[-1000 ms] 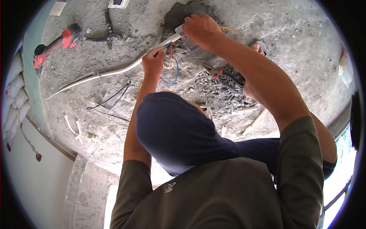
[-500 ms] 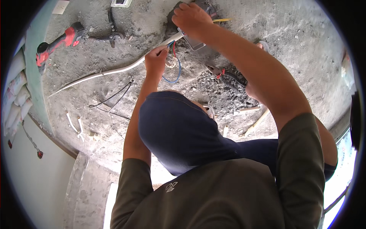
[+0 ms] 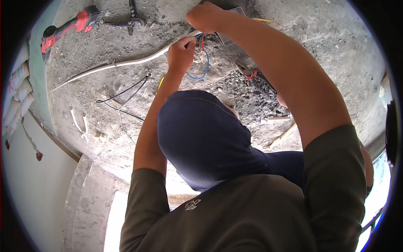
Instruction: Connecting and organizing electrical wires inside a floor-mounted junction box.
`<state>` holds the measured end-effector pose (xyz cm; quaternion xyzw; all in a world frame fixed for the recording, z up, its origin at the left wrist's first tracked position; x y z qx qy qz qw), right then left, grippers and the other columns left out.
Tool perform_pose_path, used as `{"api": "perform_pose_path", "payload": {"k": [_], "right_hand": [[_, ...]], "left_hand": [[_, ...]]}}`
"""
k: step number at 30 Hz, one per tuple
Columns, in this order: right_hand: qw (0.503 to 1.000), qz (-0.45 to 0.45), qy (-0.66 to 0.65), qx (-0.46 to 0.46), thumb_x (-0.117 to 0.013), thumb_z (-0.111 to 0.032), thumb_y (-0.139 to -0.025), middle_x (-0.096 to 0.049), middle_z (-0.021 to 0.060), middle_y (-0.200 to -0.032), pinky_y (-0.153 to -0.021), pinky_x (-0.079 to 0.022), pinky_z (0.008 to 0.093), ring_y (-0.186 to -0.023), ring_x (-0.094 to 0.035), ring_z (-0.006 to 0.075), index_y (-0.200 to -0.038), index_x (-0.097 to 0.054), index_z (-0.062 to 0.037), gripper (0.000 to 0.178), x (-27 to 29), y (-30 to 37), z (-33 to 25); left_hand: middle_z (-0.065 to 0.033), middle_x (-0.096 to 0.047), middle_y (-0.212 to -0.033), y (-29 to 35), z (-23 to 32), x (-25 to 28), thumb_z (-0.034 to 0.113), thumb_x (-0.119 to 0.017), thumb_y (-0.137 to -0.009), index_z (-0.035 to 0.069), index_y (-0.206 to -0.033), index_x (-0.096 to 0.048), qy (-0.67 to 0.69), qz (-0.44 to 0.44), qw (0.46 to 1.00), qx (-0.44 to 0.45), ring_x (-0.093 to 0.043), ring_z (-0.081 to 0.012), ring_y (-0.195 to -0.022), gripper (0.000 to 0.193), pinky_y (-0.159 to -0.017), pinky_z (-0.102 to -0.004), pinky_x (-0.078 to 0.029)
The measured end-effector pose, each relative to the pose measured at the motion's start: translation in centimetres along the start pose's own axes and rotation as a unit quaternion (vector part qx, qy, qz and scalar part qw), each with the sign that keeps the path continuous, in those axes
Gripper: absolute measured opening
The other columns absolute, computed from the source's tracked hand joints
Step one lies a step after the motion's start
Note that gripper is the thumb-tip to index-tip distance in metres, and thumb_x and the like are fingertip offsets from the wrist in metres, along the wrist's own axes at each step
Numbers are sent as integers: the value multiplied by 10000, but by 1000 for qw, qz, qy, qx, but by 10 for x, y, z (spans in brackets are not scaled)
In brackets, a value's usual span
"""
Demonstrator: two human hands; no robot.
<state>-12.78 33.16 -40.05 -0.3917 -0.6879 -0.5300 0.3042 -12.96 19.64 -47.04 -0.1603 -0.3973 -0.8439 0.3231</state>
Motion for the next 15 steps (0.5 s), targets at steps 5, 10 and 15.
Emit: {"api": "perform_pose_path", "payload": {"k": [5, 10, 15], "right_hand": [[998, -52, -33, -5, -757, -163, -625, -686, 105, -850, -730, -487, 416, -881, -652, 258, -856, -702, -96, 247, -10, -11, 12], [997, 15, 77, -19, -726, -167, -641, -689, 89, -844, -720, -491, 401, -862, -657, 252, -816, -716, -116, 183, 1, 1, 0], [999, -22, -49, 11, -692, -175, -674, -689, 85, -840, -712, -486, 399, -861, -655, 262, -805, -718, -120, 145, -18, -18, 19]], "left_hand": [[-92, -651, -840, 14, 55, 3, 261, -528, -853, 144, -899, -651, -264, 34, 937, -224, -617, -314, -759, 175, -624, -411, -482], [-68, -635, -886, 17, 64, 6, 213, -532, -841, 115, -878, -592, -316, -5, 902, -296, -619, -303, -738, 121, -621, -417, -492], [-56, -655, -896, 15, 69, -2, 212, -538, -842, 107, -925, -621, -350, -18, 885, -307, -632, -290, -777, 158, -644, -407, -498]]}}
Point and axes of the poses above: each hand's wrist, its own y-axis away from the middle knuckle, its own x-axis out of the back of the hand, z = x × y, the point moved 8 cm from there along -y, towards the middle knuckle
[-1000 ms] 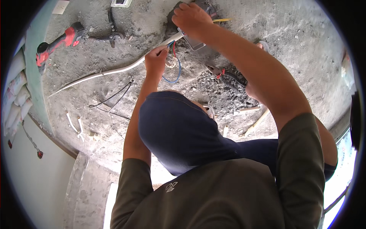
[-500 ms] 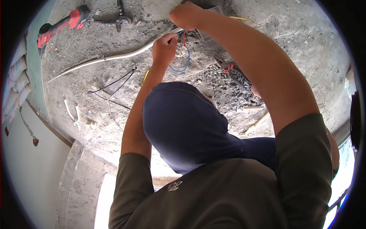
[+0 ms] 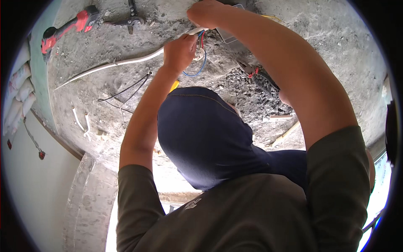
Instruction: Connecting and organizing electrical wires inside a floor-mounted junction box.
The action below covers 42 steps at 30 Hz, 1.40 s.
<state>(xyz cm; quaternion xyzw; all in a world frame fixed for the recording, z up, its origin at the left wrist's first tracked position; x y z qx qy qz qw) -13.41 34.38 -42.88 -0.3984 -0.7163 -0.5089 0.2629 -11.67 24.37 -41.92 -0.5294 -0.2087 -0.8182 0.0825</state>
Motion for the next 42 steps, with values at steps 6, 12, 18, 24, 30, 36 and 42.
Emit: {"api": "perform_pose_path", "payload": {"k": [6, 12, 18, 24, 30, 36, 42], "right_hand": [[997, 52, 39, -33, -657, -187, -714, -691, 74, -881, -739, -475, 384, -890, -648, 252, -828, -720, -137, 140, 9, 11, -4], [996, 50, 47, -60, -628, -202, -738, -690, 66, -904, -773, -461, 398, -918, -642, 231, -840, -716, -139, 149, 2, 11, 8], [993, 100, 25, -55, -595, -204, -758, -688, 78, -891, -770, -460, 397, -906, -642, 234, -815, -709, -136, 145, -2, 11, 9], [996, 76, -21, -44, -583, -185, -750, -687, 84, -885, -770, -462, 404, -897, -642, 248, -830, -710, -134, 159, -7, -6, 13], [999, 31, -17, -22, -582, -196, -756, -684, 118, -880, -758, -483, 400, -878, -648, 267, -844, -710, -107, 179, 2, 1, 8], [996, 74, -6, -48, -593, -208, -761, -683, 121, -901, -777, -478, 401, -911, -642, 267, -861, -714, -114, 183, -6, -1, 12], [992, 99, 14, -78, -574, -194, -778, -684, 94, -924, -819, -454, 418, -951, -626, 254, -858, -709, -134, 168, -2, 2, 13]], "left_hand": [[-76, -659, -981, 2, -14, -8, 235, -535, -861, 146, -1038, -654, 48, -5, 993, 106, -630, -280, -859, 231, -729, -383, -501], [-70, -639, -898, -12, 5, 13, 195, -516, -857, 126, -919, -641, -4, 28, 999, 43, -628, -311, -765, 155, -671, -415, -496], [-99, -649, -831, -9, -6, -2, 209, -512, -836, 131, -882, -649, 34, 10, 995, 94, -623, -339, -777, 164, -685, -438, -483], [-116, -667, -858, 6, -22, -21, 255, -530, -828, 141, -914, -684, 187, 21, 959, 213, -629, -324, -813, 210, -721, -403, -486], [-126, -652, -712, 1, -30, -21, 251, -562, -819, 102, -895, -689, 233, -14, 952, 196, -639, -302, -691, 210, -650, -383, -485], [-64, -613, -639, 12, -29, -46, 179, -605, -819, 30, -925, -684, 381, 27, 883, 274, -553, -124, -551, 199, -522, -287, -437], [-77, -616, -680, 8, -29, -36, 179, -553, -832, 29, -932, -677, 356, -3, 892, 279, -569, -175, -618, 219, -561, -306, -444]]}}
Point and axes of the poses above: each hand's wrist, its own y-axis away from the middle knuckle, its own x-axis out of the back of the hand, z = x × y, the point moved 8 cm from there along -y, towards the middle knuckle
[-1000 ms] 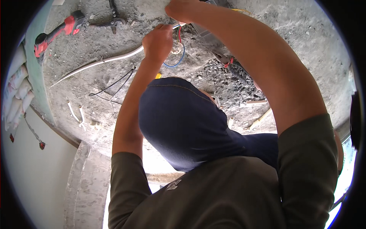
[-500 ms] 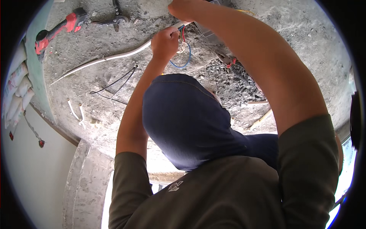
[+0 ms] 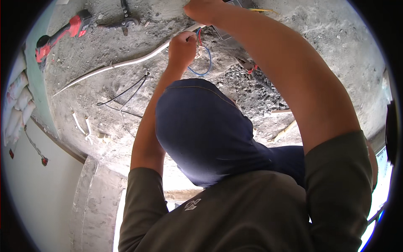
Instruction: Connecting and organizing electrical wires inside a floor-mounted junction box.
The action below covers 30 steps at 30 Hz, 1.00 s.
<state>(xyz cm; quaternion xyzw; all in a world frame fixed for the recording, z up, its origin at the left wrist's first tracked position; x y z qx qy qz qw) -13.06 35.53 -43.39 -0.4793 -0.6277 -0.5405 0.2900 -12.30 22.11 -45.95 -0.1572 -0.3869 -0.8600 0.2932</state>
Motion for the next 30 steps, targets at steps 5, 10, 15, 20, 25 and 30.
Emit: {"api": "perform_pose_path", "payload": {"k": [5, 10, 15, 20, 25, 30], "right_hand": [[999, -34, -18, 13, -568, -192, -785, -682, 67, -942, -825, -443, 436, -980, -615, 238, -873, -705, -140, 170, -6, 1, 0], [989, -101, 105, -7, -579, -232, -785, -671, 43, -1001, -843, -430, 426, -995, -605, 250, -907, -697, -135, 195, 49, 35, -24], [998, -1, 68, -15, -589, -267, -779, -678, 66, -957, -830, -432, 429, -975, -613, 245, -888, -698, -135, 203, -5, 1, 2], [999, -12, -26, -14, -586, -255, -767, -684, 86, -910, -829, -436, 426, -963, -623, 245, -880, -696, -126, 204, -1, 0, 0], [999, 1, 44, -25, -570, -237, -766, -685, 97, -888, -806, -446, 418, -932, -633, 249, -850, -700, -109, 201, 20, 11, -13], [1000, 11, -18, -2, -558, -224, -776, -685, 108, -906, -827, -447, 422, -937, -635, 254, -862, -705, -101, 210, -1, -4, 1]], "left_hand": [[-149, -657, -860, 6, 32, 5, 170, -503, -824, 78, -948, -657, -261, 61, 952, -149, -637, -335, -750, 219, -666, -406, -504], [-116, -636, -841, 14, 38, 3, 146, -514, -811, 83, -883, -615, -378, 10, 890, -255, -628, -342, -721, 139, -632, -442, -505], [-124, -639, -856, 5, 31, 0, 164, -519, -820, 91, -864, -630, -245, 63, 940, -230, -621, -337, -764, 140, -658, -438, -491], [-124, -648, -885, 6, 21, 5, 190, -522, -834, 116, -915, -652, -231, 54, 954, -184, -618, -327, -810, 170, -694, -422, -488], [-122, -659, -862, 14, 19, 14, 196, -522, -834, 111, -906, -662, -195, 98, 960, -177, -624, -331, -795, 179, -703, -399, -492], [-138, -662, -828, 5, 8, 8, 187, -522, -813, 88, -876, -673, -79, 87, 988, -103, -629, -336, -777, 191, -704, -389, -489]]}}
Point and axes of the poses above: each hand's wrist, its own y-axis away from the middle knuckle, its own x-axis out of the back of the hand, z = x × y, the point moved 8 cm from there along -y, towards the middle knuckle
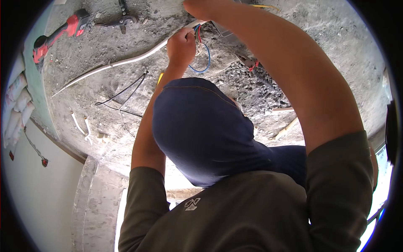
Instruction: Connecting and organizing electrical wires inside a floor-mounted junction box.
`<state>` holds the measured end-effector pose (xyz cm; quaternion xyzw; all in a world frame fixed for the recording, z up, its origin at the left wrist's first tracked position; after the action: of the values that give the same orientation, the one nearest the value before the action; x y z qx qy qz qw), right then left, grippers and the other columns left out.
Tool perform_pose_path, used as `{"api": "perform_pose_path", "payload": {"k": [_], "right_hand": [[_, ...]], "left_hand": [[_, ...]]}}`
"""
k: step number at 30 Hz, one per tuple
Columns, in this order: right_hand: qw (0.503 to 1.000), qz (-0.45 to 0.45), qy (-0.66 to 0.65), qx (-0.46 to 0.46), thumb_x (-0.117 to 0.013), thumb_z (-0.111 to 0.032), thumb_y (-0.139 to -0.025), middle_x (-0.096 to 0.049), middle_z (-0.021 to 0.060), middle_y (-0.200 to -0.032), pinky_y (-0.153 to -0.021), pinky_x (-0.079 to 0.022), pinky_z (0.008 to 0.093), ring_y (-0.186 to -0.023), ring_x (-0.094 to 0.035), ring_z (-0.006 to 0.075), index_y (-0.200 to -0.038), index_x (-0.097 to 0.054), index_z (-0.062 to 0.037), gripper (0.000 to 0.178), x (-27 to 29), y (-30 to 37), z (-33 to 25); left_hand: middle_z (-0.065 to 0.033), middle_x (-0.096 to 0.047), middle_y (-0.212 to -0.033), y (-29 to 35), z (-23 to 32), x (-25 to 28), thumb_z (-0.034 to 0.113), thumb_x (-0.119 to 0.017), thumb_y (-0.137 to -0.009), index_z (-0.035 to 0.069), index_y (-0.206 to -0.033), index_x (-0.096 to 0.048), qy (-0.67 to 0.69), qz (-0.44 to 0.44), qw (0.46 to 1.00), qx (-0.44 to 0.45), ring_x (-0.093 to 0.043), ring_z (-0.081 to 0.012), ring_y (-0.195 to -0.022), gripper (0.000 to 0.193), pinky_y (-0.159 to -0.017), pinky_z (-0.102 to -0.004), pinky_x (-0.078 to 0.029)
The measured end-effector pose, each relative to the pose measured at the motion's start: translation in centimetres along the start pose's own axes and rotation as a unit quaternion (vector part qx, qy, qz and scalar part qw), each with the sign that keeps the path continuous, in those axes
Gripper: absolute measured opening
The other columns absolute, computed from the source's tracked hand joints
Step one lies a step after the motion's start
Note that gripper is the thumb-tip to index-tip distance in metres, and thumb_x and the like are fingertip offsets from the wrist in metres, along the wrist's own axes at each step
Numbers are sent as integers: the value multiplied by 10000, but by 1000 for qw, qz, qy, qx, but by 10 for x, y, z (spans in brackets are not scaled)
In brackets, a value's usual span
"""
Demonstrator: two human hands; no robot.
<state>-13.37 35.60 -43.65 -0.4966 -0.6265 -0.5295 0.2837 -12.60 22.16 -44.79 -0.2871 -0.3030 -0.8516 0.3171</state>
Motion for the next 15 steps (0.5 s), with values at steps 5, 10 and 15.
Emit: {"api": "perform_pose_path", "payload": {"k": [5, 10, 15], "right_hand": [[999, -38, -8, -19, -544, -209, -782, -682, 113, -939, -832, -443, 419, -958, -629, 254, -870, -706, -101, 214, -2, 1, 2], [993, -95, 28, -58, -536, -196, -788, -684, 95, -955, -833, -449, 411, -950, -635, 253, -897, -707, -95, 227, 31, 20, -19], [995, -83, 23, -47, -573, -212, -764, -688, 63, -941, -829, -446, 407, -949, -632, 248, -898, -708, -123, 210, 3, 9, 6]], "left_hand": [[-145, -660, -810, -4, 1, -7, 169, -518, -810, 83, -896, -675, -22, -28, 999, -28, -635, -329, -744, 199, -680, -385, -492], [-141, -669, -761, 2, -25, 1, 178, -558, -808, 36, -932, -681, 106, 0, 994, 31, -652, -224, -698, 225, -664, -321, -486], [-156, -666, -774, 0, -7, -13, 181, -557, -800, 57, -896, -692, 66, -3, 996, 52, -653, -274, -720, 207, -687, -332, -489]]}}
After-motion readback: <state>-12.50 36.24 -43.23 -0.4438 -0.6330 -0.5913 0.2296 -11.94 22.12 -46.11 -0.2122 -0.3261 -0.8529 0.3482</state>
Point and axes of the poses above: each hand's wrist, its own y-axis away from the middle knuckle, its own x-axis out of the back of the hand, z = x × y, the point moved 8 cm from there along -y, towards the middle knuckle
